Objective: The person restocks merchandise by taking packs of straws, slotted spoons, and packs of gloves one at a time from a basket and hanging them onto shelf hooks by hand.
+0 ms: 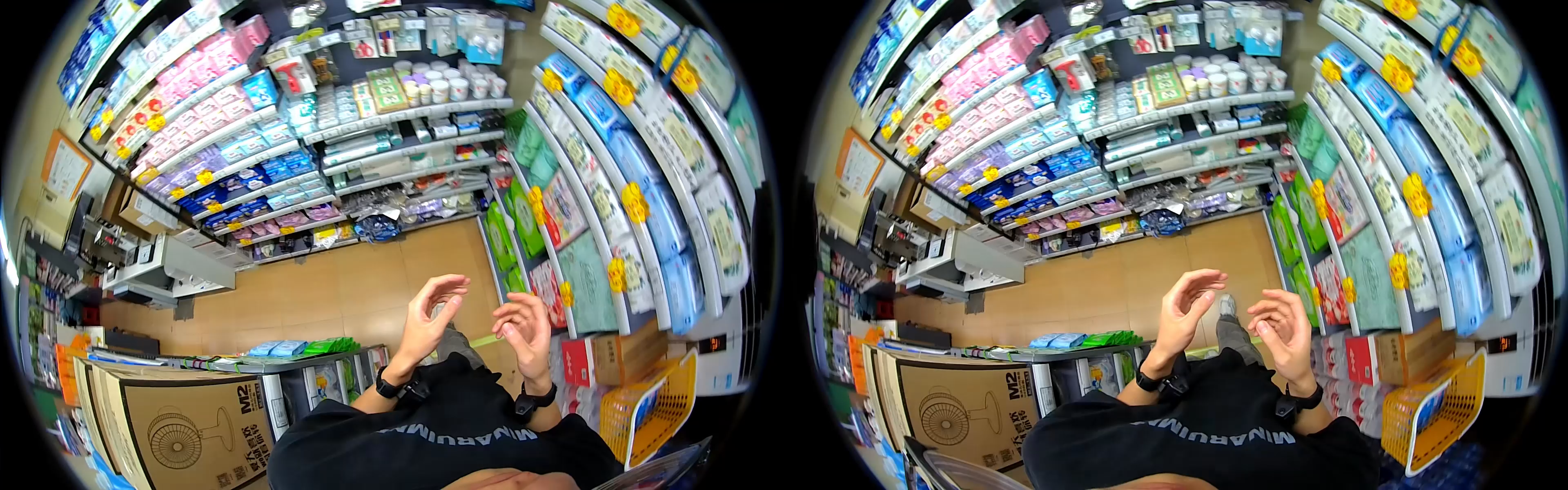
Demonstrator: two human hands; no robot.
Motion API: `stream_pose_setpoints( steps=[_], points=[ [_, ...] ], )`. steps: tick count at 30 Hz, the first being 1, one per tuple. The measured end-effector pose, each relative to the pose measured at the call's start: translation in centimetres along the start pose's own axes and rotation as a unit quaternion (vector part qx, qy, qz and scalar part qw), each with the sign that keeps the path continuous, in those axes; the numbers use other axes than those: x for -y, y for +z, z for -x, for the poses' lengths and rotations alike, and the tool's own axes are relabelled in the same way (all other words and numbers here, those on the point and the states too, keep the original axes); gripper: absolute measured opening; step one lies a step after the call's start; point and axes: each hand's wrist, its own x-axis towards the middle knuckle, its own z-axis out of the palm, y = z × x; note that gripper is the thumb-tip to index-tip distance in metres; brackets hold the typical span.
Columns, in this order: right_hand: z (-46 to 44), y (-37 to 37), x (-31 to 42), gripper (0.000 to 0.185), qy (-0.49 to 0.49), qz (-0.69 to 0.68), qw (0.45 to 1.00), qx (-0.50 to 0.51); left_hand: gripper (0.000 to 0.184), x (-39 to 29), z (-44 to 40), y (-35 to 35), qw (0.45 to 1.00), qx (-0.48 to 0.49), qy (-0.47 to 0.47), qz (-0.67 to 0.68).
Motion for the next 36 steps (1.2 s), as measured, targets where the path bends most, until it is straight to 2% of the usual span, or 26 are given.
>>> stream_pose_setpoints(
  steps=[4,12,21,30,33,35,36],
  points=[
    [5.1,-0.7,0.7,0.046,0.014,0.015,0.999,-0.048,0.032,0.2,2.8,2.6,0.999,0.032,-0.035,0.016],
    [12.7,-3.0,2.3,0.043,-0.034,0.037,0.984,-0.171,0.033,1.0,4.9,7.5,0.985,0.158,-0.072,0.013],
    [21.6,-8.2,5.0,0.042,-0.083,0.047,0.941,-0.325,0.032,3.1,6.0,18.1,0.947,0.307,-0.09,0.024],
    [33.0,-16.9,9.4,0.042,-0.132,0.088,0.895,-0.416,0.031,5.6,9.5,35.4,0.89,0.45,-0.079,0.002],
    [36.7,-19.7,10.5,0.041,-0.156,0.09,0.877,-0.446,0.031,6.0,10.8,42.2,0.848,0.526,-0.053,-0.025],
    [39.0,-21.4,10.8,0.04,-0.172,0.088,0.861,-0.47,0.029,6.3,11.5,47.0,0.798,0.599,0.005,-0.074],
    [40.1,-22.1,10.9,0.04,-0.177,0.095,0.852,-0.484,0.027,6.5,11.8,49.6,0.778,0.625,-0.019,-0.065]
  ],
)
